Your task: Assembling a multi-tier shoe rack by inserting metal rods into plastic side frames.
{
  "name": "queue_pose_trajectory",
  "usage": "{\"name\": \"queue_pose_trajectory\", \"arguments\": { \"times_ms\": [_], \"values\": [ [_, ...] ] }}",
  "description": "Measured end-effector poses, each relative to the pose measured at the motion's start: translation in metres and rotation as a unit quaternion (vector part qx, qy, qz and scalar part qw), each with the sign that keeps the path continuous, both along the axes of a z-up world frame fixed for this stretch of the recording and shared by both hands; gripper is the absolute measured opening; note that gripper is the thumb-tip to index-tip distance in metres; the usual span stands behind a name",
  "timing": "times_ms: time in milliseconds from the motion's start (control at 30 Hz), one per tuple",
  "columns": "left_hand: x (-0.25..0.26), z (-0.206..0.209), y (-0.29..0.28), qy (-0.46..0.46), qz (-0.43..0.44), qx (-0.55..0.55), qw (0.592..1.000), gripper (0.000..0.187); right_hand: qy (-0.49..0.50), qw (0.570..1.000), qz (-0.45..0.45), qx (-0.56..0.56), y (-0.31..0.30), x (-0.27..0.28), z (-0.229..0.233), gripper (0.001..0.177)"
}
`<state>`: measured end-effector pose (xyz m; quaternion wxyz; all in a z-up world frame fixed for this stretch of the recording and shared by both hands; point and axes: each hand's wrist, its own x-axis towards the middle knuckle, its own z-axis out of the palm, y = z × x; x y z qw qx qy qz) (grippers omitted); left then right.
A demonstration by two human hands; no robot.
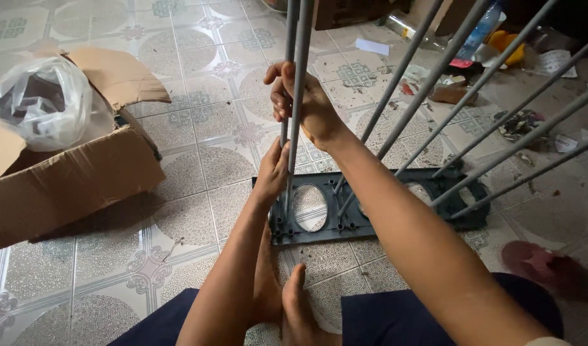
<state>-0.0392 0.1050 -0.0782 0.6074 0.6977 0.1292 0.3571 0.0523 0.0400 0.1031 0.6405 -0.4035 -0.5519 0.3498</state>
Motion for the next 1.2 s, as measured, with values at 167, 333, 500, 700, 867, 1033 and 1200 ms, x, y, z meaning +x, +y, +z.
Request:
{"name": "queue_pose_trajectory", "arguments": {
  "times_ms": [167,333,500,700,867,1033,1200],
  "values": [
    [0.001,-0.002,0.003,-0.025,0.007,0.009,1.0,0.03,-0.003,1.0,0.005,0.003,0.001,-0.001,-0.001,0.055],
    [0.013,-0.029,0.012,-0.03,-0.011,-0.026,0.999,0.026,0.002,1.0,0.022,0.005,0.003,0.004,-0.009,0.051],
    [0.033,-0.036,0.011,0.005,0.076,-0.07,0.995,0.049,-0.042,0.993,0.106,-0.027,0.013,0.023,-0.001,0.051],
    [0.03,-0.025,0.036,0.001,-0.038,-0.128,0.991,0.045,-0.018,0.993,0.115,-0.016,0.054,0.032,0.016,0.055],
    [0.033,-0.029,0.047,0.028,-0.114,-0.128,0.985,0.047,-0.005,0.988,-0.154,0.027,0.064,0.0,0.004,0.064],
    [0.003,0.05,0.002,-0.107,0.023,-0.065,0.992,0.021,-0.058,0.932,-0.347,0.083,0.076,-0.007,-0.009,0.069],
    [0.048,0.0,0.007,-0.093,0.17,0.008,0.981,0.02,-0.094,0.915,-0.385,0.071,0.066,-0.012,-0.002,0.069]
  ]
}}
